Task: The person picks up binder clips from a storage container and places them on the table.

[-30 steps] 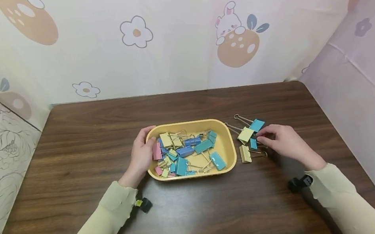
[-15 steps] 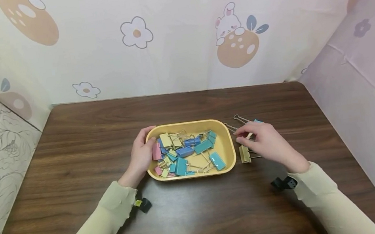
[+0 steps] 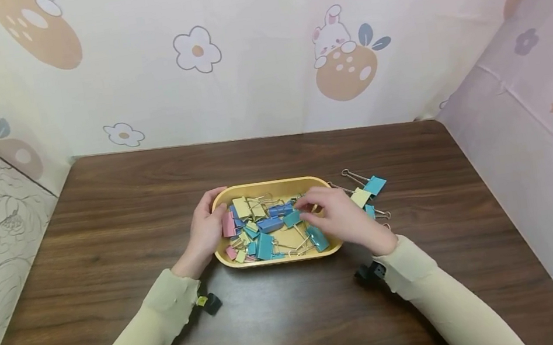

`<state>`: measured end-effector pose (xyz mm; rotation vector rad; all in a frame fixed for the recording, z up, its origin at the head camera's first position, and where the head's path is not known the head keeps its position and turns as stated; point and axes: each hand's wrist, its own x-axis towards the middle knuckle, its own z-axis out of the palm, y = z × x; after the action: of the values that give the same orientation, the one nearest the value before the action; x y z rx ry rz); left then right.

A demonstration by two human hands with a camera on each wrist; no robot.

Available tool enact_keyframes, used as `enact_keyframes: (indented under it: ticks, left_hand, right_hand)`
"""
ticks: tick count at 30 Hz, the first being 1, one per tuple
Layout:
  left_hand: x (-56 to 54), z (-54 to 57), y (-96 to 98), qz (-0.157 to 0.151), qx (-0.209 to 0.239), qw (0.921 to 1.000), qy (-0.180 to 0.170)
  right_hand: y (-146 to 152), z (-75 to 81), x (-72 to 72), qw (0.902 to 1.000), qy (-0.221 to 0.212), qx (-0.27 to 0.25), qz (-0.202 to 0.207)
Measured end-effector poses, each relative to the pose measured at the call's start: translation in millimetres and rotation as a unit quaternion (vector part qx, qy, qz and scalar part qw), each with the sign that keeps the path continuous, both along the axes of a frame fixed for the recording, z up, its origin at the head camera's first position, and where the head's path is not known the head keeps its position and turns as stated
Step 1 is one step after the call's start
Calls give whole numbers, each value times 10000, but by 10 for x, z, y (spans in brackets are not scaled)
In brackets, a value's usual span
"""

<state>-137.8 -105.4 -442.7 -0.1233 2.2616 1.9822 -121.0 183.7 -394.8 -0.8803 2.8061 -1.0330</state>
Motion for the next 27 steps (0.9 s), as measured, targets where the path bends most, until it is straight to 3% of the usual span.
enact_keyframes:
  ticks: [9, 15, 20, 27]
  left_hand:
    - [-9, -17, -14, 9, 18, 10000, 21]
    - [1, -15, -12, 15, -28, 10000, -4]
    - [4, -5, -5, -11, -41, 10000, -53]
    - [0, -4, 1, 23, -19, 10000, 4]
  right_hand:
    - [-279, -107, -112, 9969, 165, 771, 56]
    - [-354, -138, -120, 9912, 526, 1214, 25]
    - [-365, -173, -132, 9877, 851, 1312, 61]
    - [-354, -195, -153, 9890, 977, 1105, -138]
